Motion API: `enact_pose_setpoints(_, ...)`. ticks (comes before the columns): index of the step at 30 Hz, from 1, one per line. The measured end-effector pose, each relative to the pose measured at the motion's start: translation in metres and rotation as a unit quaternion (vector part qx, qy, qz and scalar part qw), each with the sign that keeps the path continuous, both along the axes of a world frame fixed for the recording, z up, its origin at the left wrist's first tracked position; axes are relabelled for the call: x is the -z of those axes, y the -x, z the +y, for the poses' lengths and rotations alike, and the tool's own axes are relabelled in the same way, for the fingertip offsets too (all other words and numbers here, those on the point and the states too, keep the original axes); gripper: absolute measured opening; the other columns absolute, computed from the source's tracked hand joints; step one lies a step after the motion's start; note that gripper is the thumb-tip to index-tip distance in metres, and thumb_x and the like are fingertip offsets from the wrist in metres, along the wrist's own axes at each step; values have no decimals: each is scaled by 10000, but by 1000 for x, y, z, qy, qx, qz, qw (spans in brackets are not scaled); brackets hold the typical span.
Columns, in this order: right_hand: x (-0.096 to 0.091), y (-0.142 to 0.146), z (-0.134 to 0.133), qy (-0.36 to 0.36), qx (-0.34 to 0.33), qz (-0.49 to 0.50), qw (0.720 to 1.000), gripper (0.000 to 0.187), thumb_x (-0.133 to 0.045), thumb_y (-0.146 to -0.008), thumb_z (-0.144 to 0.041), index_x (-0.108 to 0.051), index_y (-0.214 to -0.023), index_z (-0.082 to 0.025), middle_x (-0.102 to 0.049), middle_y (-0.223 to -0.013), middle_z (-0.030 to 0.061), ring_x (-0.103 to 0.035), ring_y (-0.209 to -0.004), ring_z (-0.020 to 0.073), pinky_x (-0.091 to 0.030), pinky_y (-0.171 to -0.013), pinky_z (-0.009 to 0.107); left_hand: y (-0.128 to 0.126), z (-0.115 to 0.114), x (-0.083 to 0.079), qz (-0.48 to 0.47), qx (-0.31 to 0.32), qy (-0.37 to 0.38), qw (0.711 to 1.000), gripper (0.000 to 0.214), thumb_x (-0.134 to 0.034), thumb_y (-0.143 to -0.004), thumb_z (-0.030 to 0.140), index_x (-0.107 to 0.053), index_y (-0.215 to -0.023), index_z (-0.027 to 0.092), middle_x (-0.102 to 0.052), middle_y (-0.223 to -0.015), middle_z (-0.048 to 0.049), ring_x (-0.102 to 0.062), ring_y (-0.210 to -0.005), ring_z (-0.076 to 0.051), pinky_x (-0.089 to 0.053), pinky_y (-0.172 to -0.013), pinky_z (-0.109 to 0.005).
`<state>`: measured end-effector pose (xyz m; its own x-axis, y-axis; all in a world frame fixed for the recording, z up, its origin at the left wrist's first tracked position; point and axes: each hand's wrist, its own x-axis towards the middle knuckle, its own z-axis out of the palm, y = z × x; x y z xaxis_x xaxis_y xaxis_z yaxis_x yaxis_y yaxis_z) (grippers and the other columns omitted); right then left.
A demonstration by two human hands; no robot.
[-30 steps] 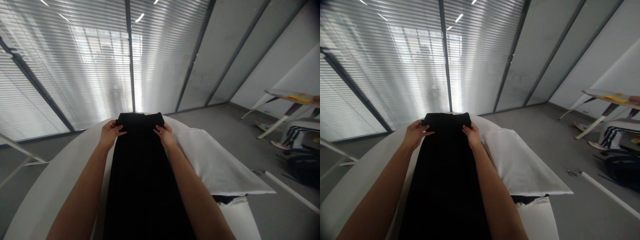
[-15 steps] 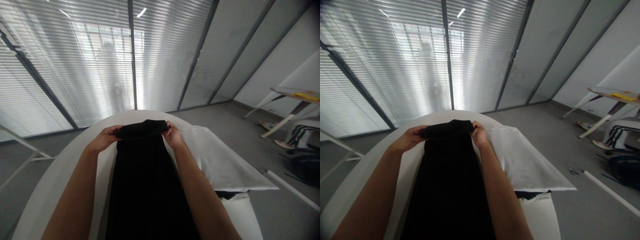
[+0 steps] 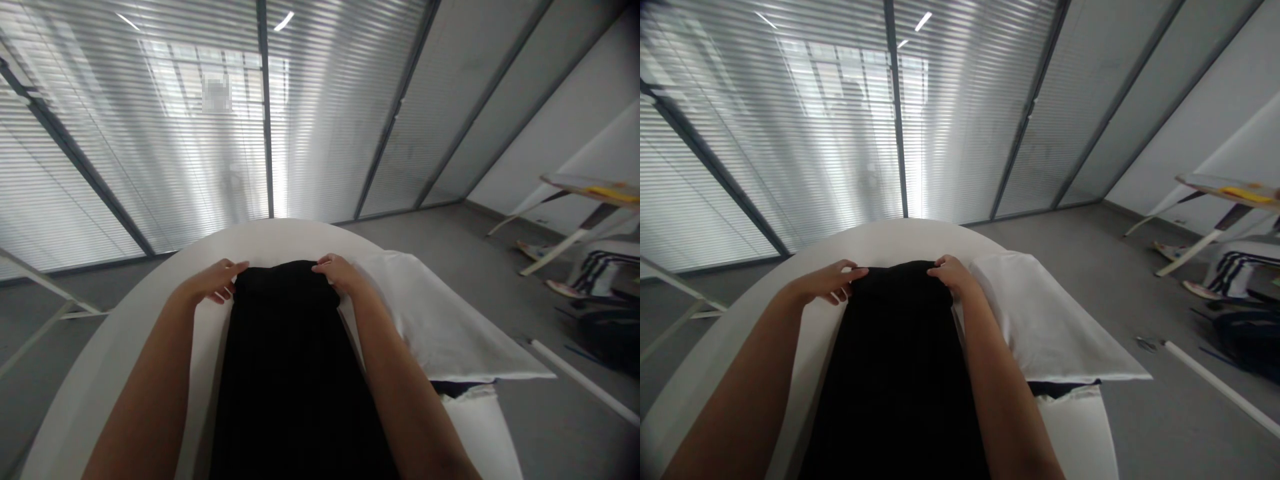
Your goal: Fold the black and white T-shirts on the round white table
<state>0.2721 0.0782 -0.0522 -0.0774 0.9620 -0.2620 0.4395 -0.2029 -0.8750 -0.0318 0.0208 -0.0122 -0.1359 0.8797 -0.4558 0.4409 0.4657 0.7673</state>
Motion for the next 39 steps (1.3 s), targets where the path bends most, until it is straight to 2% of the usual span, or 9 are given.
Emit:
enact_pose_setpoints(4,4,-7,3,-49,-84,-109,989,369,-749,-665,-239,-641,-1011,-170,-662,-922,53,-566,-680,135,-415,-581,232,-10,-3,3,-33,93,-23,995,881,-831,-536,395,-494,-1325,196,-677,-807,-75,-628,-567,-185,-536,-504,-301)
enact_pose_setpoints(8,2,-13,3,-59,-127,-142,980,331,-727,-735,-271,-664,-1052,-198,-658,-815,22,-560,-632,122,-415,-564,219,-3,-4,9,-142,161,-64,975,663,-791,-602,389,-602,-1217,229,-658,-1023,-92,-642,-787,-208,-572,-609,-327)
enact_pose_setpoints(13,-11,-21,-4,53,-145,-181,971,417,-722,-750,-294,-621,-1146,-211,-636,-675,16,-536,-489,141,-433,-513,274,13,-4,-1,58,165,-58,983,618,-720,-668,434,-596,-1220,187,-657,-742,-45,-637,-685,-229,-533,-615,-349)
enact_pose_setpoints(18,-27,-12,-8,-100,-131,-274,948,323,-635,-842,-342,-642,-1095,-142,-662,-1077,151,-624,-949,252,-462,-856,360,-9,-1,-13,292,121,-251,915,520,-520,-830,483,-595,-1235,166,-669,-906,-104,-628,-901,-264,-463,-892,-401)
enact_pose_setpoints(21,-16,12,-11,-211,-89,-278,933,452,-426,-964,-416,-495,-1332,-163,-557,-1302,167,-481,-1227,276,-335,-1037,418,-40,3,6,313,158,-327,878,551,-393,-905,504,-525,-1340,193,-592,-1217,-144,-525,-1173,-286,-357,-1040,-422)
enact_pose_setpoints(23,1,29,-14,-232,-98,-284,925,507,-352,-985,-463,-368,-1438,-237,-443,-1439,133,-341,-1354,288,-256,-1086,491,-57,4,28,346,194,-289,871,577,-333,-932,506,-458,-1408,206,-539,-1320,-158,-446,-1274,-308,-285,-1084,-470)
enact_pose_setpoints(29,32,41,-18,-200,-150,-367,896,581,-217,-964,-604,-356,-1448,-316,-376,-1503,84,-284,-1384,308,-172,-1085,604,-54,6,67,388,208,-179,880,724,-283,-897,634,-307,-1498,230,-377,-1509,-141,-294,-1397,-335,-191,-1111,-558)
enact_pose_setpoints(34,13,27,-11,-169,-160,-383,894,585,-354,-909,-641,-470,-1371,-301,-480,-1378,128,-427,-1262,329,-331,-1002,549,-26,11,52,348,169,-142,911,767,-412,-826,610,-392,-1458,176,-422,-1478,-156,-326,-1369,-374,-277,-1071,-561)
enact_pose_setpoints(39,2,17,-3,-166,-177,-372,896,613,-597,-797,-526,-528,-1326,-223,-547,-1281,148,-480,-1208,329,-384,-980,431,-7,15,39,236,145,-158,948,708,-543,-712,355,-485,-1376,117,-569,-1347,-134,-527,-1220,-275,-406,-1003,-335)
